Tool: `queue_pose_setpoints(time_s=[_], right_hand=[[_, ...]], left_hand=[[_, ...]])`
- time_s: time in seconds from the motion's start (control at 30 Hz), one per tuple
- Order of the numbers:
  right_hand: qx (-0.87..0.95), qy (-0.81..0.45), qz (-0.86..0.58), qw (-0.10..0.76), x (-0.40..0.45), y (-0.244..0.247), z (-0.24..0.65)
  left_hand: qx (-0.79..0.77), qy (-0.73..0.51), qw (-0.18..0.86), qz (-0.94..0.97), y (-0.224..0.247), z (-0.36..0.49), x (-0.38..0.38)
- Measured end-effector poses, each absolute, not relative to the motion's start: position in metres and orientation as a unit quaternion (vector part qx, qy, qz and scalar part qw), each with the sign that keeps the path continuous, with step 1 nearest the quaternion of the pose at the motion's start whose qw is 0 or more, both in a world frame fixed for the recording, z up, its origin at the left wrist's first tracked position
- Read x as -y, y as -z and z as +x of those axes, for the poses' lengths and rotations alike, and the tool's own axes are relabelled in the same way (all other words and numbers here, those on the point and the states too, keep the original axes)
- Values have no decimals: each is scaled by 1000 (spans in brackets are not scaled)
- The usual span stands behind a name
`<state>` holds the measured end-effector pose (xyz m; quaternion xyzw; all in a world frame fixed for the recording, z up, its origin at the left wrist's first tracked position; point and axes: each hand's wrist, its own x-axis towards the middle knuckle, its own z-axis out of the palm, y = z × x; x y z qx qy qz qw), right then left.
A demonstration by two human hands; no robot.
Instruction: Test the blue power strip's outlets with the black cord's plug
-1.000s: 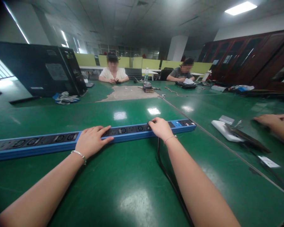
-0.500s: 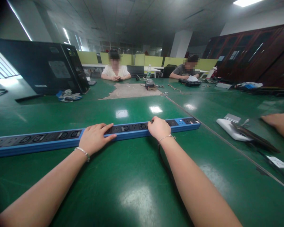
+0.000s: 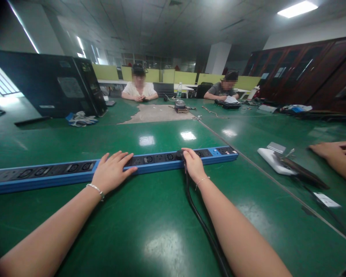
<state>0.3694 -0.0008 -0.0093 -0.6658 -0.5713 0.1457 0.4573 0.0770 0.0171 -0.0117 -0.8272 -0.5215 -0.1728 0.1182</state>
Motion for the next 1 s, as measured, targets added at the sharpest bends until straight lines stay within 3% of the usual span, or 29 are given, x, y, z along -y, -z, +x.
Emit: queue_pose_setpoints(time_s=[0.13,0.27,0.57,0.7,0.87,1.0], right_hand=[[554,-183,-626,517,-1,20,376],[574,-172,-629,496,-4,20,381],[684,-50,-698,204,12,4,394],[684,24,-718,129,14,-4,387],[682,139,-703,148,11,-1,381],[688,185,-661,236,1,12,386]], left_hand=[[484,203,116,-843,16,87,-12],[446,229,76,-862,10,121,-4],[381,228,13,-896,-3,240,-21],[388,234,31,-891,-4,246,-29],[419,249,32,-872,2,248,-25],[440,267,41,-856,7,254,-19]])
